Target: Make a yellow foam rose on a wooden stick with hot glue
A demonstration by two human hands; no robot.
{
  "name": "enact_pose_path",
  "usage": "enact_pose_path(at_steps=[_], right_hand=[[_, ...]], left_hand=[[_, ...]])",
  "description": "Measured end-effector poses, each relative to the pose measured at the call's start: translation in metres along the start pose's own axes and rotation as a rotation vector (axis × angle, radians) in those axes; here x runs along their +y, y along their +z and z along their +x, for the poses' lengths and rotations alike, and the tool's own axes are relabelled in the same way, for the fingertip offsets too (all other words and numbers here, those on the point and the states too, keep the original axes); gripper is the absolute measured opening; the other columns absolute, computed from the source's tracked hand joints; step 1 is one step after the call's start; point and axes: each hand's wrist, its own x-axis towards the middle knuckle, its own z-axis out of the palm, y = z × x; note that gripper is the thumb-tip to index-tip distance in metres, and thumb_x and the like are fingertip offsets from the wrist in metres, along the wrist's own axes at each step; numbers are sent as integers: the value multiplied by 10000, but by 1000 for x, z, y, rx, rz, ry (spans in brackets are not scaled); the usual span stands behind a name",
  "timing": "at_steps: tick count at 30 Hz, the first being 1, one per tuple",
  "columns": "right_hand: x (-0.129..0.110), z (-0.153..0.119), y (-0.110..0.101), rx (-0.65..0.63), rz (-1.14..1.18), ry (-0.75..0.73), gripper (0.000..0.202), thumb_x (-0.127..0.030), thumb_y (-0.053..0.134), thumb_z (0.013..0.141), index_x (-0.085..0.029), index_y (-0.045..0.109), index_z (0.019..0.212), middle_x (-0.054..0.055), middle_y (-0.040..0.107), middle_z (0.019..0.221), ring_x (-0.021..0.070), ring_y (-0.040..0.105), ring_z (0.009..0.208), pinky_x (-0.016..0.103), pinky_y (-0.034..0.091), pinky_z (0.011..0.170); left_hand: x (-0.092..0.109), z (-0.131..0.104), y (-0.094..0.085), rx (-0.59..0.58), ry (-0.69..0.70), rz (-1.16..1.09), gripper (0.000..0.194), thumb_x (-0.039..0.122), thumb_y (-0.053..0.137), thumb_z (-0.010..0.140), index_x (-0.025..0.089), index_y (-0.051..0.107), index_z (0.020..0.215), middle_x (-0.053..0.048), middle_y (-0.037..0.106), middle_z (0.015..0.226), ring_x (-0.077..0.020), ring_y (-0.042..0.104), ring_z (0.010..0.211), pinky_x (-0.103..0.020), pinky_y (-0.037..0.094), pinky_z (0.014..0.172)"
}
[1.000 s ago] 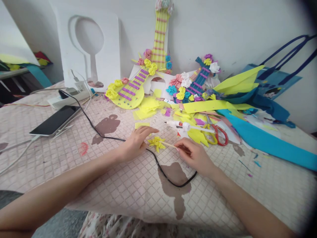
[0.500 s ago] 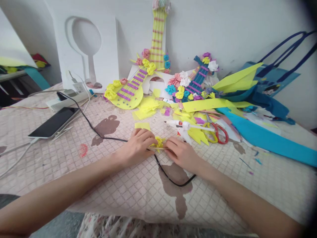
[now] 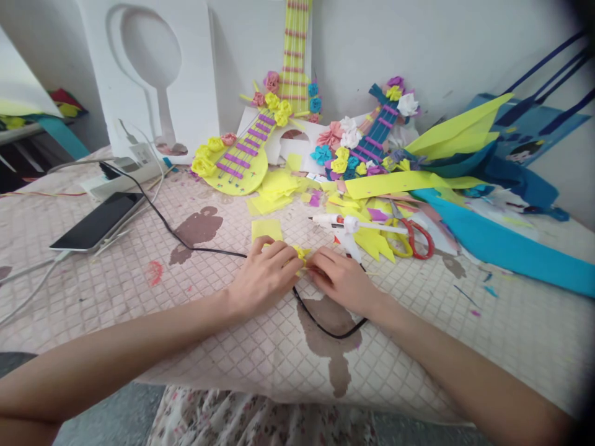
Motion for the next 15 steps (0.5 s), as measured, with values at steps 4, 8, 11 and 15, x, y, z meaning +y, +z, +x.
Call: enact_pose_path(at_steps=[4,8,11,15], right_hand=[[0,1,0,-3,14,3,128,-225,421,916,-176,536,887,54,590,881,162,564,819,268,439,696],[1,0,2,-3,29,3,118,-223,429,912,-175,537,904,58,592,902,166,563,839,274,441,711],[0,0,2,-8,28,7,108,-217,436,909,-174,535,904,60,594,912,169,563,853,278,441,727],[-1,0,2,-7,8,16,94,-209,443,902,-178,532,908,57,595,920,169,565,853,272,439,702]], left_hand=[[3,0,0,-5,-36,-10,69,186,523,855,185,592,847,-17,622,835,-173,538,835,-354,346,835],[2,0,0,-3,-43,-12,89,197,516,868,183,600,840,-16,624,820,-176,544,824,-357,350,829],[2,-1,0,-15,-43,-16,106,201,504,878,182,601,838,-16,624,822,-175,545,818,-357,352,827],[2,-1,0,-20,-51,-13,125,208,492,887,183,602,831,-17,620,812,-175,544,814,-360,353,824]])
